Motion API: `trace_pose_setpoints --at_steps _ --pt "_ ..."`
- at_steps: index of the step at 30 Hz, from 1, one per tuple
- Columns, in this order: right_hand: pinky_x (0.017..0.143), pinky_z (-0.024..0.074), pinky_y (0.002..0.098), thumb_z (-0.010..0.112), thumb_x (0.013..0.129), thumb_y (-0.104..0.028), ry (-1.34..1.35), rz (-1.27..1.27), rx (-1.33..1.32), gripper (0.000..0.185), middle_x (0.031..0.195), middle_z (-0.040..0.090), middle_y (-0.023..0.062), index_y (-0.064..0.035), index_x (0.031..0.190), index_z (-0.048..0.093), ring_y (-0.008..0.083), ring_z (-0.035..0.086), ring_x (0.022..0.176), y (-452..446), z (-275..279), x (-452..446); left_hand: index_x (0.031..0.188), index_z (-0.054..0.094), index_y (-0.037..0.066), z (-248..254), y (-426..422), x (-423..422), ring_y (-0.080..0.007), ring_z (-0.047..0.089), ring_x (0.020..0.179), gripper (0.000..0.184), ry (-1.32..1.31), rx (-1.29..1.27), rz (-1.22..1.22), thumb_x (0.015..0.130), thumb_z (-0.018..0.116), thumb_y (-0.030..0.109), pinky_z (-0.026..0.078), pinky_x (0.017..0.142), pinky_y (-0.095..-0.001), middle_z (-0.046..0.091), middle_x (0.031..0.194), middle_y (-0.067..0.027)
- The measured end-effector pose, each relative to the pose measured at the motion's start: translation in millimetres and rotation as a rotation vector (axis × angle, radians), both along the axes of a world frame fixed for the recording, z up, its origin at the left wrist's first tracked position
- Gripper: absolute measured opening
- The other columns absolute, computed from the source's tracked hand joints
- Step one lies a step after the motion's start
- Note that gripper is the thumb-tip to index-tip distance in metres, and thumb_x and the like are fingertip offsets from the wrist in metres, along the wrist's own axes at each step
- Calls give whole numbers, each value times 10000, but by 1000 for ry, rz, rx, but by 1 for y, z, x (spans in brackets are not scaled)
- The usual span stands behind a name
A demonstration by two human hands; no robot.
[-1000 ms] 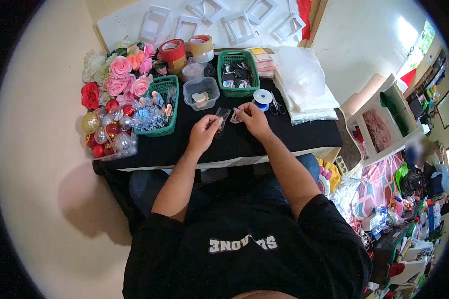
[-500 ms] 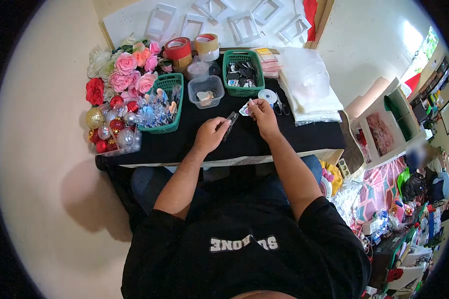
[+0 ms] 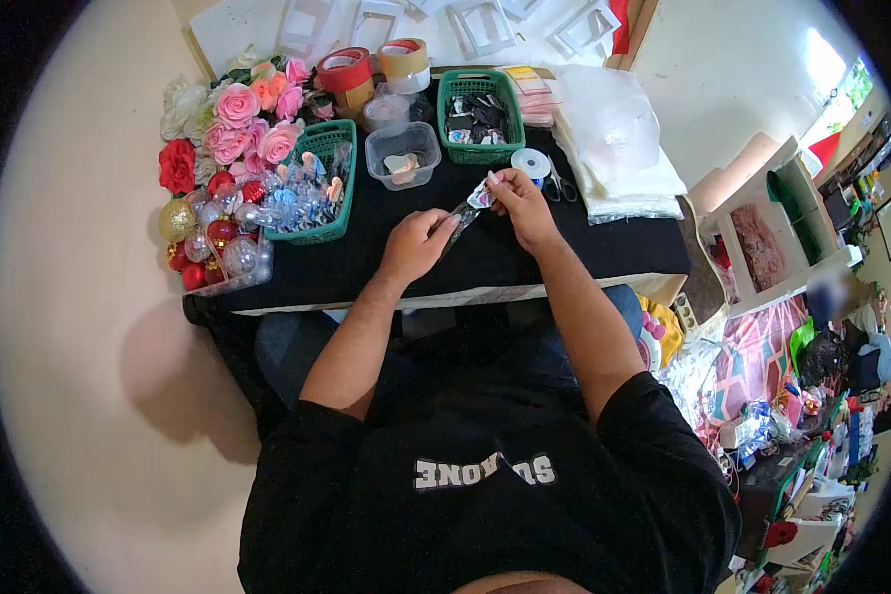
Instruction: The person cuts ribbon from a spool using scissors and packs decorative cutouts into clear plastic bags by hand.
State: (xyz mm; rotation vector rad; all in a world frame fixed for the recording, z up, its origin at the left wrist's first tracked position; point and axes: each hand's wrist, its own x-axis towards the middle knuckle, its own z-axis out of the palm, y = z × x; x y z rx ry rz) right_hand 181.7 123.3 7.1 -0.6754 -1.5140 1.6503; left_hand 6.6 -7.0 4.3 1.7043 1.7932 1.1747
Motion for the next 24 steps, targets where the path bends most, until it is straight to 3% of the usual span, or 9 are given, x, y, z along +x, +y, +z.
trace_pose_setpoints --at_steps 9,15,17,24 --pt "639 361 221 626 945 -232 19 28 -52 125 803 607 -30 -114 961 586 63 512 692 0 1 2 1049 666 32 3 1 1 -217 631 771 306 -101 -88 31 957 579 311 476 689 -342 647 855 -113" --pt "636 371 216 653 930 -212 -28 29 -24 130 814 623 -21 -103 964 591 63 541 703 -6 3 0 1050 668 24 3 -1 2 -206 648 804 290 -12 -44 -31 929 628 285 500 716 -333 671 906 -112" --pt "664 441 228 679 914 -185 35 74 -28 159 819 658 10 -58 952 592 84 593 738 -9 6 -1 1000 681 41 -4 2 1 -228 653 755 279 -35 4 -33 887 670 295 502 680 -350 661 838 -114" --pt "681 450 213 699 908 -189 -31 101 48 194 813 652 20 -41 904 575 76 586 741 -6 -2 -7 974 669 33 1 1 1 -215 637 725 288 -37 -31 -3 870 693 301 488 658 -342 656 803 -108"
